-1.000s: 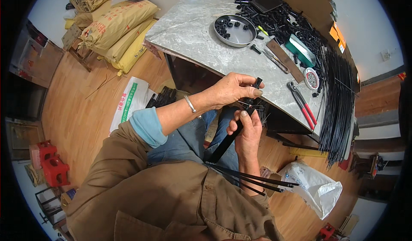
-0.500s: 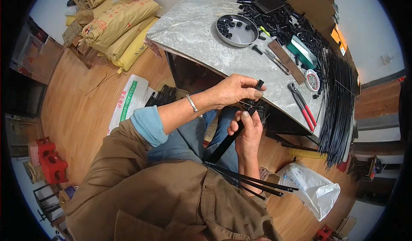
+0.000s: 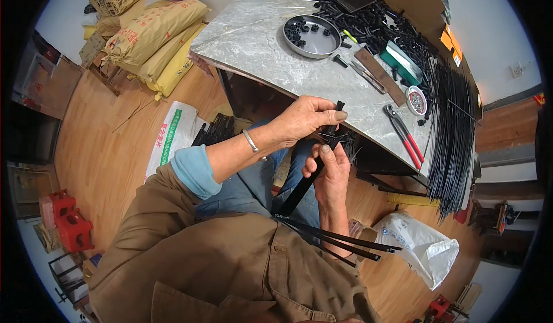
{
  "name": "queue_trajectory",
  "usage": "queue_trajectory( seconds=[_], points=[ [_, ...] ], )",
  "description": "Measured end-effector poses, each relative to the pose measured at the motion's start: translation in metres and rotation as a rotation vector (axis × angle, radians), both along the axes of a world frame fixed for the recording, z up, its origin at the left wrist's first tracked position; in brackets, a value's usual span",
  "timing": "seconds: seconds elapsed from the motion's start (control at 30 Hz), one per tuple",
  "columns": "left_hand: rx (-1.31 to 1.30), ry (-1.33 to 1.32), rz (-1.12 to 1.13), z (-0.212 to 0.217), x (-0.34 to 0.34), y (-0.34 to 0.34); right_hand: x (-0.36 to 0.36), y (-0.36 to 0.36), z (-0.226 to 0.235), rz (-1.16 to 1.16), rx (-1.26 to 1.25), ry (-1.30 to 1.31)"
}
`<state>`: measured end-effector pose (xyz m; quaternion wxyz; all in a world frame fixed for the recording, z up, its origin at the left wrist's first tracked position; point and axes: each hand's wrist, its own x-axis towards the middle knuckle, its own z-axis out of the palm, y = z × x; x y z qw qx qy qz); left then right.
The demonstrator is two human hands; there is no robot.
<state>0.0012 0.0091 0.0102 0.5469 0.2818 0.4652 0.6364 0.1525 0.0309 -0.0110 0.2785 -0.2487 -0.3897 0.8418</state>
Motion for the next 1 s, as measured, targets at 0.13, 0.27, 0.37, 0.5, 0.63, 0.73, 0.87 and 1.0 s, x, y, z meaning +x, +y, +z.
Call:
queue_trajectory(
  seconds=[0.13, 0.27, 0.37, 0.5, 0.63, 0.73, 0.87, 1.0],
  points=[
    [-0.013, 0.085, -0.009, -0.005, 0.000, 0.002, 0.000, -0.001, -0.002, 0.000, 0.013, -0.004],
    [-0.021, 0.257, 0.071, -0.008, 0.002, 0.005, -0.002, -0.002, -0.002, -0.006, 0.040, -0.021],
    [-0.046, 0.268, 0.040, -0.003, 0.001, 0.003, 0.000, 0.000, -0.004, -0.004, 0.038, -0.029],
    [0.020, 0.054, -0.074, -0.005, -0.003, 0.004, 0.003, 0.006, -0.005, 0.051, -0.056, 0.054],
    [0.020, -0.107, -0.073, -0.004, -0.005, 0.001, 0.001, 0.005, -0.006, 0.100, -0.073, 0.096],
    [0.011, -0.105, -0.067, 0.001, -0.004, -0.002, 0.000, 0.005, -0.007, 0.083, -0.076, 0.094],
    [0.011, 0.216, 0.001, -0.001, -0.007, -0.011, 0.001, 0.007, -0.007, 0.032, -0.080, 0.089],
    [-0.097, 0.169, -0.135, 0.010, 0.004, -0.027, 0.002, 0.005, -0.006, 0.005, -0.079, 0.055]
  ],
)
